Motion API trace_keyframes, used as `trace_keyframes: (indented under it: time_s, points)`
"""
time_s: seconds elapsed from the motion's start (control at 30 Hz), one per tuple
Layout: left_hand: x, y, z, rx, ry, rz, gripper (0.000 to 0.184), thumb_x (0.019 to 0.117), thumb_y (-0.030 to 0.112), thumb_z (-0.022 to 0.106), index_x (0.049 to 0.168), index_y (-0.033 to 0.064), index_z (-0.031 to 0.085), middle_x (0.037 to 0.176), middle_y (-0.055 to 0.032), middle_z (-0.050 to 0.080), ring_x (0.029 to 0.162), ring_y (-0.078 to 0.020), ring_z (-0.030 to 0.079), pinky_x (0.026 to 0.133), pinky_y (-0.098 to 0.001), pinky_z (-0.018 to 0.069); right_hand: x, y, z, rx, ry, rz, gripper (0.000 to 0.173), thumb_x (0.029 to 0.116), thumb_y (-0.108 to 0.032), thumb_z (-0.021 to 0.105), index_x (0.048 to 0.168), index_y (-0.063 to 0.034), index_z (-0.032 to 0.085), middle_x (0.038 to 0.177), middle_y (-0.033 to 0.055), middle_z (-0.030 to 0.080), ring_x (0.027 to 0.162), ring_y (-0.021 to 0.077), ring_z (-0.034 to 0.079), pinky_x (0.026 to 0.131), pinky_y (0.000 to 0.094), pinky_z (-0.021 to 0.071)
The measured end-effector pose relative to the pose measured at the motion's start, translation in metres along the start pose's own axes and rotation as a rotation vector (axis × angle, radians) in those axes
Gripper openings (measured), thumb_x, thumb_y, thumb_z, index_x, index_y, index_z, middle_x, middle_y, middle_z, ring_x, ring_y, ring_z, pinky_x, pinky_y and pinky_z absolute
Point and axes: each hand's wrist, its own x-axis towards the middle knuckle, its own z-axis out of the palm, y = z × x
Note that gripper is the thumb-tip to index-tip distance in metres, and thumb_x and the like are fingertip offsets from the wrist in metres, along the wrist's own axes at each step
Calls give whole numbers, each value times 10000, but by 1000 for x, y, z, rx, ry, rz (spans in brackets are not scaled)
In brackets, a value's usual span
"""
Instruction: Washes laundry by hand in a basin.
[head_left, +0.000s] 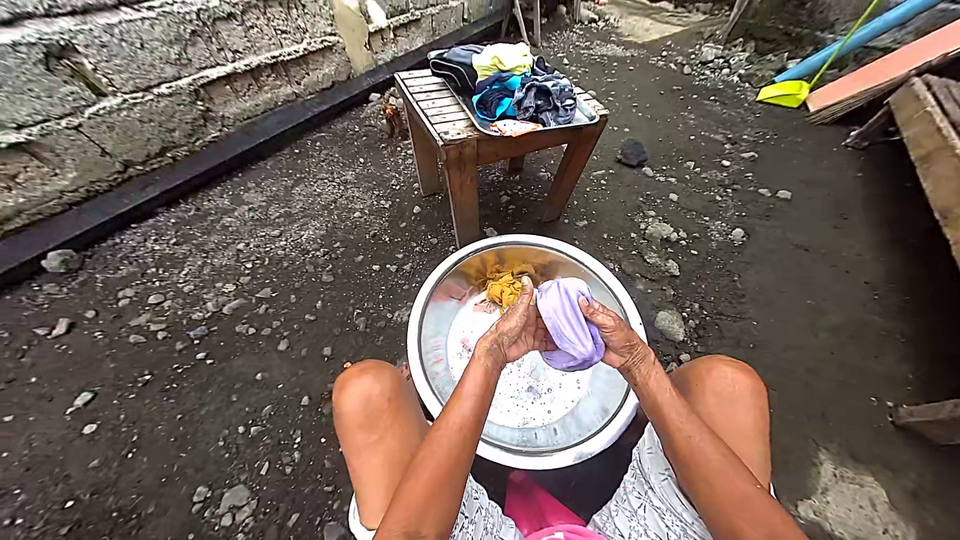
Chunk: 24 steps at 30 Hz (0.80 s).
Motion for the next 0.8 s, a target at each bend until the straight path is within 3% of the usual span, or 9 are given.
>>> trace_keyframes:
  time_s: [0.17, 0.3, 0.4, 0.47, 0.57, 0.67, 0.73, 0.8]
  points:
    - [-4, 7, 4, -148, -51, 125, 930, 971, 764, 69, 1414, 58, 481, 1276, -145, 654, 1154, -259, 648, 954, -428, 548, 2, -4, -1, -65, -19, -4, 294, 1102, -235, 382, 1277, -59, 539, 1046, 53, 729, 994, 137, 711, 940, 348, 585]
    - [-6, 15, 8, -199, -18, 202, 941, 972, 766, 91, 1343, 29, 544, 1240, -141, 675, 1157, -238, 651, 1004, -413, 528, 3, -15, -4, -188, -29, -32, 291, 1046, -277, 549, 1214, -43, 589, 1003, 47, 739, 949, 132, 720, 915, 342, 593]
    - [-8, 19, 5, -142, -7, 229, 924, 971, 768, 94, 1293, 47, 573, 1183, -117, 690, 1101, -217, 667, 970, -402, 538, 2, -24, -9, -299, 28, -74, 307, 988, -298, 638, 1146, -35, 637, 966, 43, 742, 910, 129, 721, 886, 338, 600]
    - [-9, 21, 2, -125, -23, 261, 942, 961, 779, 87, 1293, 50, 582, 1173, -113, 695, 1083, -218, 676, 957, -403, 547, 1, -29, -11, -297, 79, -89, 302, 985, -255, 627, 1174, -19, 636, 968, 51, 743, 906, 132, 724, 880, 340, 607]
    - [-10, 25, 1, -101, -47, 289, 976, 949, 794, 81, 1380, 48, 538, 1252, -123, 664, 1132, -231, 657, 977, -406, 539, 2, -30, -14, -186, 153, -68, 238, 1052, -189, 489, 1171, -38, 629, 957, 52, 737, 894, 128, 721, 865, 335, 609]
    - [-7, 19, 3, -46, -24, 255, 940, 963, 781, 114, 1435, 60, 489, 1287, -125, 645, 1135, -230, 654, 971, -399, 541, -1, -27, -15, -99, 161, -67, 261, 1080, -209, 434, 1185, -67, 627, 974, 55, 734, 916, 135, 717, 874, 349, 607]
    - [-2, 8, 5, 92, -19, 229, 846, 1010, 706, 154, 1460, 52, 446, 1259, -100, 656, 1095, -194, 662, 962, -374, 543, -1, -25, -16, -40, 152, -97, 263, 1077, -247, 462, 1193, -89, 636, 996, 51, 731, 935, 137, 711, 880, 355, 603]
    - [2, -8, 6, 282, -116, 214, 619, 1041, 530, 328, 1346, 24, 512, 1143, -48, 696, 1041, -137, 668, 960, -349, 536, -1, -25, -15, 16, 198, -129, 267, 1083, -271, 463, 1209, -105, 630, 1018, 41, 726, 959, 134, 704, 895, 353, 596]
